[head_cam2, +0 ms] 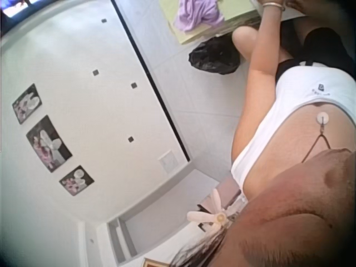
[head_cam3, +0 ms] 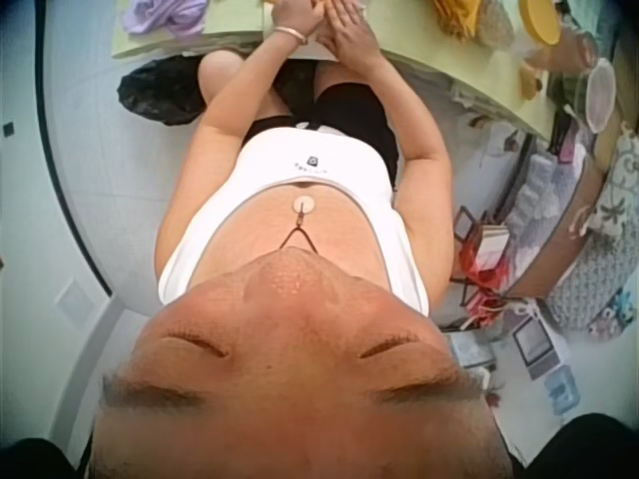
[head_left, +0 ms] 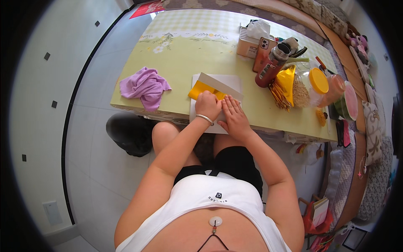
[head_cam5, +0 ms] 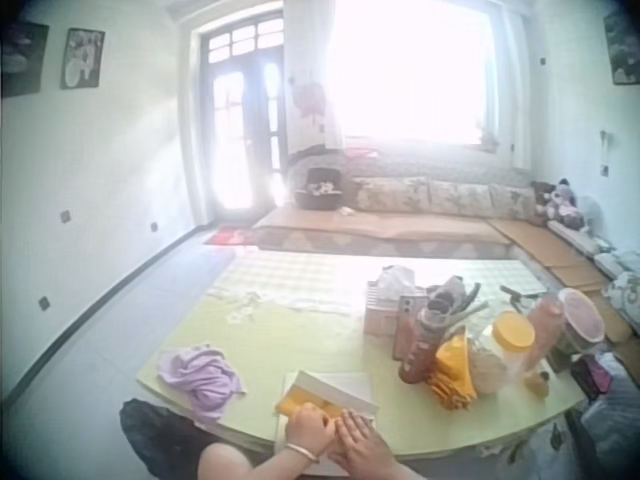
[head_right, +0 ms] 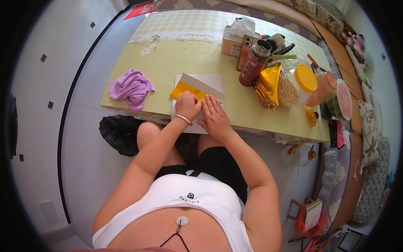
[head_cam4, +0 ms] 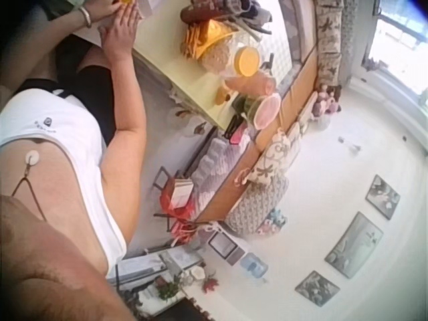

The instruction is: The person sits on the floor and repeatedly folds small rectangular sheets of gold-colored paper in half using both hands. They smooth the creases and stack the folded pieces on the table.

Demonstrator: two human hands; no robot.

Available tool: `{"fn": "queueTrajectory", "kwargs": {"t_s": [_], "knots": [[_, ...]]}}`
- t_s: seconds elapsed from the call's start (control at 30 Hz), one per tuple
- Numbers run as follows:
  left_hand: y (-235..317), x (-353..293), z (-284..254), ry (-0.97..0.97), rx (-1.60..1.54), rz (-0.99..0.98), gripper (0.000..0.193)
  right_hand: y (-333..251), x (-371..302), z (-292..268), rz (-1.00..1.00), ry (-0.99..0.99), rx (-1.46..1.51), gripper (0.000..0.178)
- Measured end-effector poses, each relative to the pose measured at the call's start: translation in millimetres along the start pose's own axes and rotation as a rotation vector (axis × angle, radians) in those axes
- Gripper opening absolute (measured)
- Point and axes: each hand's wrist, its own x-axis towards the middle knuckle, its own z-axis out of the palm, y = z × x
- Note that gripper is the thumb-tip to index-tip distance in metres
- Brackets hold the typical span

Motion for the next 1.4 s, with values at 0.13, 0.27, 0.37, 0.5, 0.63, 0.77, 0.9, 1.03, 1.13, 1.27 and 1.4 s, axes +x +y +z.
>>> {"fn": "queueTrajectory", "kwargs": {"t_s": [0.13, 0.27, 0.37, 0.5, 0.63, 0.77, 0.9, 1.03, 1.13, 1.27, 1.4], "knots": [[-1.1, 1.3, 0.1, -0.021, 0.003, -0.004, 0.021, -0.3, 1.0, 0.6, 0.021, -0.046, -0.044, 0.087], [1.2, 1.5, -0.5, -0.023, 0.022, -0.003, 0.022, -0.1, 1.2, 3.4, 0.062, -0.05, -0.015, 0.093], [0.0, 2.2, -7.9, -0.1, 0.025, -0.001, 0.02, -3.0, 3.8, 5.8, 0.092, -0.075, -0.009, 0.098], [-10.8, -1.6, -41.3, -0.095, 0.009, 0.151, 0.018, -5.2, 5.4, -4.8, 0.061, -0.14, -0.007, 0.096], [-44.9, -0.8, -76.1, -0.002, -0.01, 0.642, 0.033, -2.0, 11.5, -25.6, -0.029, -0.262, 0.019, 0.083], [-66.9, -10.5, -95.4, -0.188, -0.025, 0.709, 0.04, 33.7, 14.7, -34.8, -0.082, -0.311, 0.29, 0.053], [-60.8, -26.8, -101.7, -0.217, -0.053, 0.714, 0.041, 52.5, 20.7, -34.0, -0.027, -0.204, 0.474, 0.024], [-65.1, -30.0, -91.2, -0.218, -0.087, 0.657, 0.036, 6.6, 26.7, -21.4, 0.045, -0.076, 0.404, 0.014], [-74.2, -25.0, -92.4, -0.206, -0.165, 0.623, 0.033, -22.1, 23.3, -15.3, 0.009, 0.126, 0.231, 0.018], [-90.5, -19.1, -93.3, -0.188, -0.111, 0.624, 0.031, -21.3, 18.6, -12.4, 0.061, 0.159, 0.269, 0.022], [-79.0, -21.6, -94.5, -0.013, -0.031, 0.723, 0.031, -25.6, 27.2, -16.6, 0.068, 0.139, 0.265, 0.022]]}}
